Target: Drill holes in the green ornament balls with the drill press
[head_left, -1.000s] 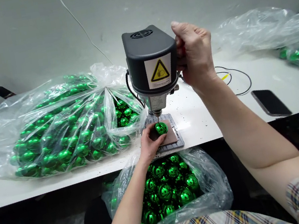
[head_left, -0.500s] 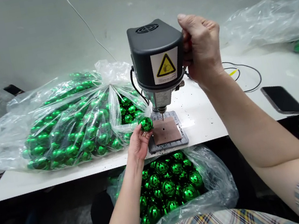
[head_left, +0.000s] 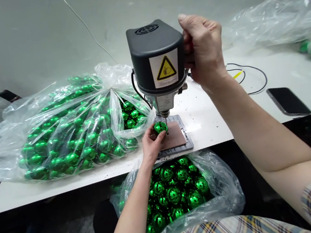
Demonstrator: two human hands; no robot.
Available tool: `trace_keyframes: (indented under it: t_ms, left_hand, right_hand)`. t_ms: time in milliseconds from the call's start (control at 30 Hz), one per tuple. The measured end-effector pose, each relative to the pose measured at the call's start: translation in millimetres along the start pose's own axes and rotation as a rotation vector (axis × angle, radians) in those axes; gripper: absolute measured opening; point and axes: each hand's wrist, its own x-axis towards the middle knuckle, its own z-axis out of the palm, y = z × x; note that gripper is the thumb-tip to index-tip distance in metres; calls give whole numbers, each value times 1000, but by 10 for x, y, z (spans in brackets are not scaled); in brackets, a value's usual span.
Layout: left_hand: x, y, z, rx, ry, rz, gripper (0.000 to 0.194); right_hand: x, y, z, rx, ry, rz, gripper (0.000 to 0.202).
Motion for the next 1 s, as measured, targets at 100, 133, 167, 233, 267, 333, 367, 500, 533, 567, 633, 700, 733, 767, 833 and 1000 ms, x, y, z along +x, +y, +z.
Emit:
trace_keyframes:
  t_ms: [100,133,167,233,267,333,367,500,533,567,633,700,733,767,833,1000]
  left_hand:
    - [5,-50,38,162,3,103,62]
    - [-3,-58,49,213,11,141,62]
    - [-15,-61,58,258,15,174,61]
    - [-46,-56,71,320,1,224,60]
    - [-61,-51,75,335,-10,244,59]
    - [-84,-41,82,341,-33,280,57]
    - [-92,-38,86,331,-42,291,56]
    - [-99,-35,107,253,-49,279,53]
    - [-99,-35,112,230,-45,272,53]
    - [-99,-35,115,209,-41,266,53]
    - [-99,-31,119,174,-32,252,53]
    - [-101,-25,119,164,-26,242,54]
    - [-102,-22,118,169,-25,241,55]
    - [-103,-19,117,178,-25,242,55]
    - [-105,-15,116,197,-24,244,55]
    - [-102,-19,117,200,-24,244,55]
  right_hand:
    - [-47,-49,34,36,32,-3,47]
    - [-61,-62,43,45,35,-4,46]
    - [-72,-72,50,51,35,-4,44]
    - [-82,-80,58,58,29,-5,43]
    - [-82,-78,60,63,25,-7,42]
    - [-78,-67,58,82,24,-20,42]
    - [-80,-62,53,87,19,-29,42]
    - [-197,-65,-5,20,-39,-125,51]
    - [-266,-72,-28,3,-58,-166,53]
    - [-348,-78,-54,-1,-71,-210,55]
    - [-537,-79,-110,15,-77,-282,55]
    - [-715,-55,-165,6,-71,-330,56]
    - [-786,-34,-189,5,-74,-350,57]
    - [-841,-6,-210,5,-81,-366,57]
    - [-904,60,-242,25,-95,-400,56]
    - [-933,261,-309,-19,-93,-551,57]
